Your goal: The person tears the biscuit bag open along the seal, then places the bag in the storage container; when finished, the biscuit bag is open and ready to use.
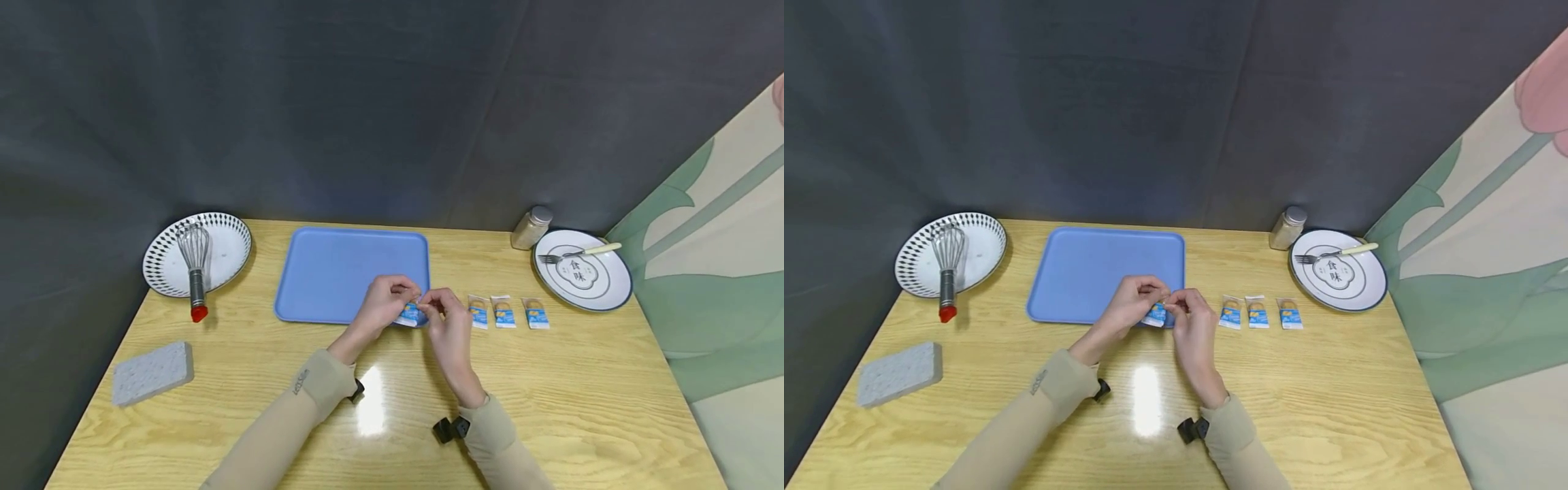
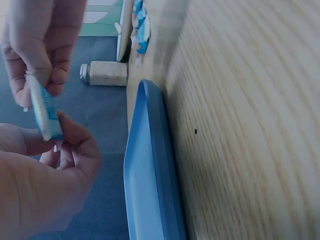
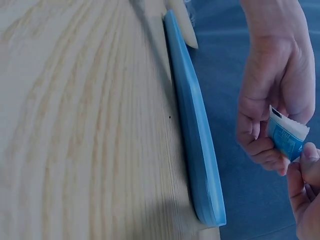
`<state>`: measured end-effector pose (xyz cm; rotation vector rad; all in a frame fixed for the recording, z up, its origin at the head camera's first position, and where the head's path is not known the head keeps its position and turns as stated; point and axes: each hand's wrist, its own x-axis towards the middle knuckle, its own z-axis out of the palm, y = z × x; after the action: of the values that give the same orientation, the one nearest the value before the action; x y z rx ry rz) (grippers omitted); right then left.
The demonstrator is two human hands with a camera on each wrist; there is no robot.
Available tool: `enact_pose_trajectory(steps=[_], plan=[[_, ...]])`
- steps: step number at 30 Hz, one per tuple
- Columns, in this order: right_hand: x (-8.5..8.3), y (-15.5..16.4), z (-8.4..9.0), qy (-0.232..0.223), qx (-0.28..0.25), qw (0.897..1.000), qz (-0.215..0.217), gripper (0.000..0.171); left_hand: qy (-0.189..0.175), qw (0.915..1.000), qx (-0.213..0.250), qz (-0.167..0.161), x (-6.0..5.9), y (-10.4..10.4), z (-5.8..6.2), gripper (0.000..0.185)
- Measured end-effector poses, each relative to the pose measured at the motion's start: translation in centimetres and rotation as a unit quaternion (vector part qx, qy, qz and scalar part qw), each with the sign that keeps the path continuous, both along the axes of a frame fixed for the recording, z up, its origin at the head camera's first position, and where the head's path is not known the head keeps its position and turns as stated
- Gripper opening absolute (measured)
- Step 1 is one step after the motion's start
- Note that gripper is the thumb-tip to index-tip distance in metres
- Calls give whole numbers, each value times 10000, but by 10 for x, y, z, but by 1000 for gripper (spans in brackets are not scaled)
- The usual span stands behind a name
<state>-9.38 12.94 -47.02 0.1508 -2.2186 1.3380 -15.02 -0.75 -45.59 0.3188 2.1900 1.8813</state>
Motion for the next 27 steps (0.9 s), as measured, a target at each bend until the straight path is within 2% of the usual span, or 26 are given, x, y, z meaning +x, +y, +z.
enact_pose_trajectory(steps=[5,17,27], plan=[[5,-3,-1,24,88,9997,214,17,319,9983,-471,141,-2,-2,-4,15],[11,-1,-7,-35,-46,9991,409,18,749,9933,-819,325,-4,4,-6,12],[14,0,-8,-61,29,9985,537,18,727,9927,-847,447,-1,5,-7,11]])
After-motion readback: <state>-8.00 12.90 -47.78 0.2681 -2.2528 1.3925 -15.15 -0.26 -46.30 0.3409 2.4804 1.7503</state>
